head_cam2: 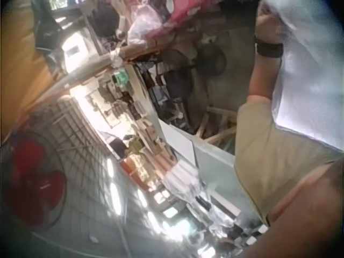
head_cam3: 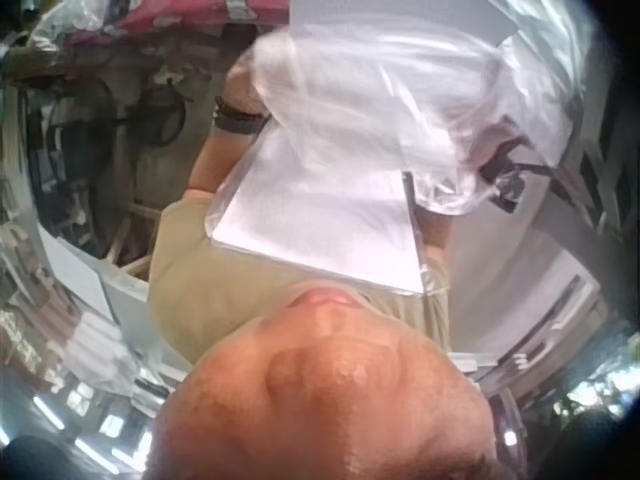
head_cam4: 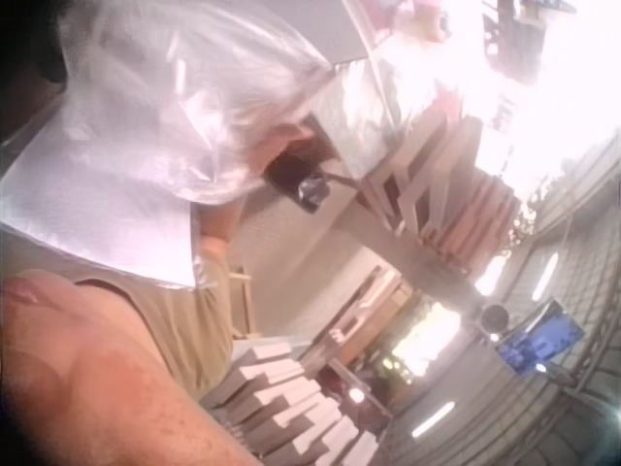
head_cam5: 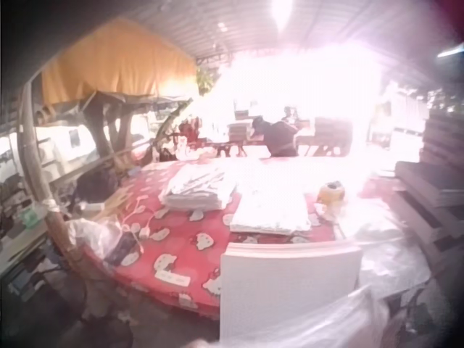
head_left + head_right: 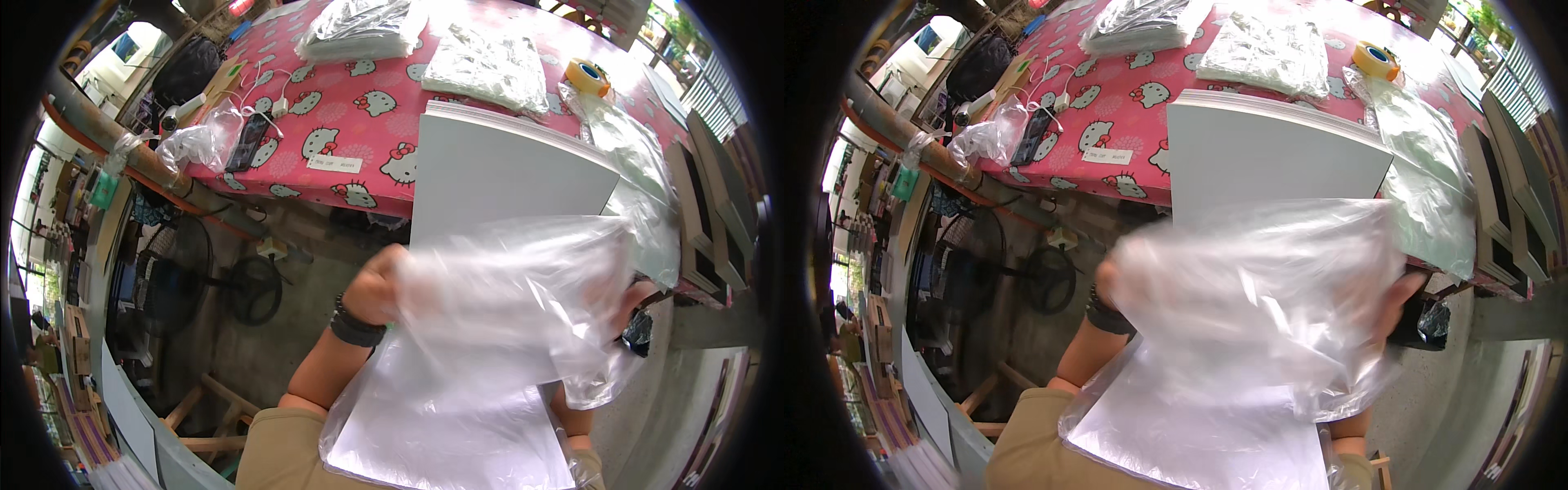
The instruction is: The person places black notebooks into individual plastic sleeves one at a time and stacks the packaged items on a table.
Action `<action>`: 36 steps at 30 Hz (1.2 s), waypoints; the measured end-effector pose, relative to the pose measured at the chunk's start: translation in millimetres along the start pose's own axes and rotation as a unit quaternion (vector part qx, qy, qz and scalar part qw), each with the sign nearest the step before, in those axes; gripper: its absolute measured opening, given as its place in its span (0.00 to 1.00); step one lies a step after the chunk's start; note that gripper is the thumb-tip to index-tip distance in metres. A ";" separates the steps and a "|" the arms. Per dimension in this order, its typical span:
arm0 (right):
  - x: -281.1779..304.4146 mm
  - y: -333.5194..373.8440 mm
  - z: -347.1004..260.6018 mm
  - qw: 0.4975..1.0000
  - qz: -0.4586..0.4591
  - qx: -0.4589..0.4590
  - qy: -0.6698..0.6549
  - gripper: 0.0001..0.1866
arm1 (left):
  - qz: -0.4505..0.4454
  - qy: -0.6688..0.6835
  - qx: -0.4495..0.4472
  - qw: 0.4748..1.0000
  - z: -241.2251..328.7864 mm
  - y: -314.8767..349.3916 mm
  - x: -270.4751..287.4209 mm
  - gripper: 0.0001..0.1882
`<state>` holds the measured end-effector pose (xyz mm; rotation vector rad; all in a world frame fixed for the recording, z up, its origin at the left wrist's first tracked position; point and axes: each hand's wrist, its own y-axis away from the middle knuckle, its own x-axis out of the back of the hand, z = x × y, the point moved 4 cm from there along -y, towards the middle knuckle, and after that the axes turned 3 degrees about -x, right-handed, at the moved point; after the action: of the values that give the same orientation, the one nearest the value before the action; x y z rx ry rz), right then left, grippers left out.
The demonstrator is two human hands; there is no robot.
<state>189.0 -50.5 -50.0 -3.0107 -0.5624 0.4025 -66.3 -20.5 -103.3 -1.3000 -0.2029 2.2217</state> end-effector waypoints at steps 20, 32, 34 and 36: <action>81.7 -60.7 -66.6 0.889 0.208 0.182 0.366 0.12 | 0.288 -0.658 -0.200 0.666 81.5 -80.3 -6.4 0.21; 57.3 -70.2 -71.1 0.785 0.221 0.250 0.522 0.17 | 0.115 -0.817 -0.305 0.476 86.0 -73.8 -50.9 0.17; 75.0 -62.0 -67.2 0.877 0.247 0.103 0.398 0.14 | 0.169 -0.685 -0.240 0.667 92.0 -65.3 -37.2 0.11; 91.4 -57.4 -60.9 0.978 0.176 0.047 0.105 0.09 | 0.245 -0.390 -0.106 0.881 92.0 -59.3 -20.1 0.09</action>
<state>267.2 35.9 -7.9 -3.0038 0.0069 0.1165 -113.4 31.5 -16.9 -0.4876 -0.4610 3.1511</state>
